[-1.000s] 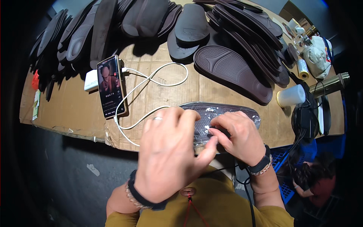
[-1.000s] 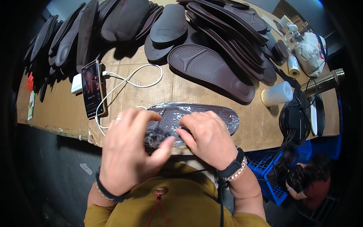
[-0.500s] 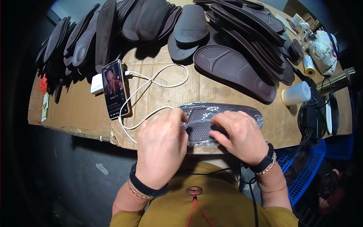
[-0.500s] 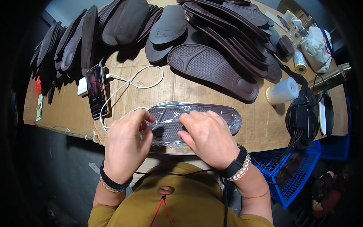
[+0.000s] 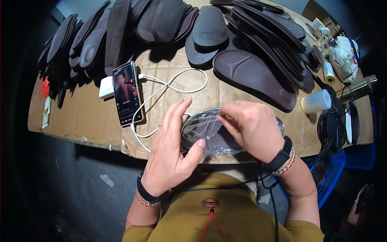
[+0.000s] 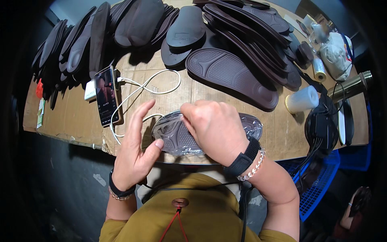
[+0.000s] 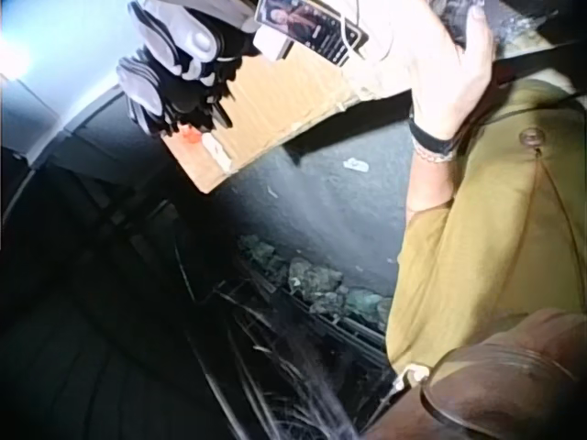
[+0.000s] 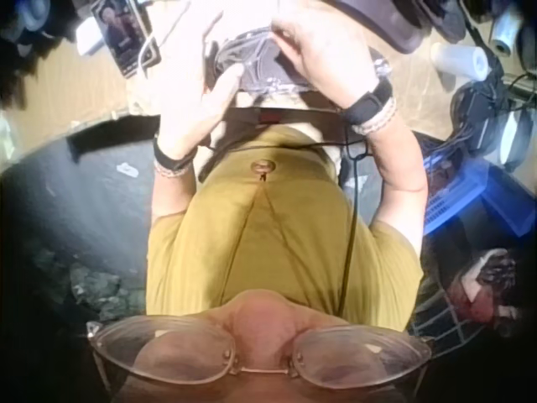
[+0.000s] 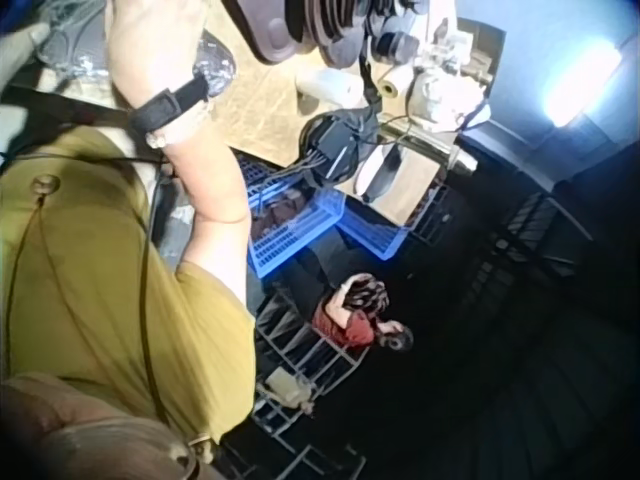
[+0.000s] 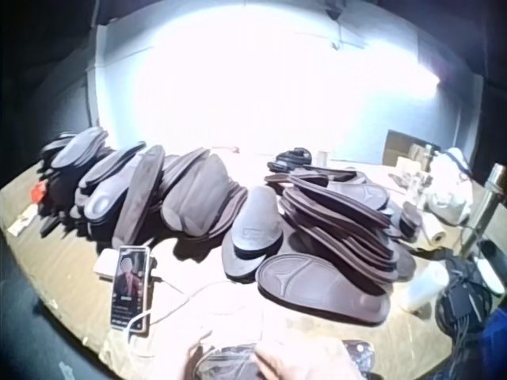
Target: Apply protective adhesive tape to the edges of shoe insoles.
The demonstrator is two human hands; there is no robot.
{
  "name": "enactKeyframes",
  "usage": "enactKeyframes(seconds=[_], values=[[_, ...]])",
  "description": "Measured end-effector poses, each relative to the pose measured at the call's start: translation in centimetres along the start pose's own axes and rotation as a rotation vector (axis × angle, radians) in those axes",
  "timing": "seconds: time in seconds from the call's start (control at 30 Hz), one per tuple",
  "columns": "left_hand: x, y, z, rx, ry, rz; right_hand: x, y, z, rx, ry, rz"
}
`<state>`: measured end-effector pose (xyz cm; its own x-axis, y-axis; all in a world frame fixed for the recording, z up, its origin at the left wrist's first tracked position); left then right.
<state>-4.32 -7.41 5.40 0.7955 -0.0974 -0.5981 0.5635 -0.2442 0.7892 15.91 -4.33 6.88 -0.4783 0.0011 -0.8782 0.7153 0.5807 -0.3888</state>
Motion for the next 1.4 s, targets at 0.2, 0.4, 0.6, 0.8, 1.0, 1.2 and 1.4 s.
enactKeyframes(seconds=[0.2, 0.4, 0.6, 0.8, 1.0, 1.2, 1.4], values=[[1.5, -1.4, 0.8, -0.102, -0.147, 0.044, 0.8, 0.1, -1.0, 0.199, 0.059, -0.051], [2.1, -2.3, 0.8, -0.077, -0.137, -0.031, 0.9, 0.3, -0.5, 0.248, 0.036, -0.094], [2.4, -2.2, 0.9, -0.102, -0.140, -0.017, 1.1, 0.7, -0.2, 0.261, -0.123, -0.362], [2.7, -2.7, 1.4, -0.100, -0.147, -0.061, 1.5, 0.9, 0.3, 0.098, 0.041, -0.425], [2.9, -2.0, 1.0, -0.137, -0.182, -0.045, 1.3, 1.8, 0.9, 0.035, -0.046, -0.382], [3.4, -1.8, 1.0, -0.109, -0.147, -0.135, 0.9, 2.2, 3.3, 0.019, -0.067, -0.111], [3.8, -1.8, 0.9, 0.011, -0.113, -0.278, 0.6, 0.5, 5.4, 0.165, 0.003, 0.133]])
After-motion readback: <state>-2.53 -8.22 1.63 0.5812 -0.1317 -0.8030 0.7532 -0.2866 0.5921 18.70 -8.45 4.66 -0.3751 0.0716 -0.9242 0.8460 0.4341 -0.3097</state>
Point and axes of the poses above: each hand's wrist, its own z-axis away from the middle knuckle, its own x-axis out of the palm, y = z × x, the point moved 3 cm from there along -z, towards the middle knuckle, and after that the axes turned 7 degrees about -x, right-handed, at the moved point
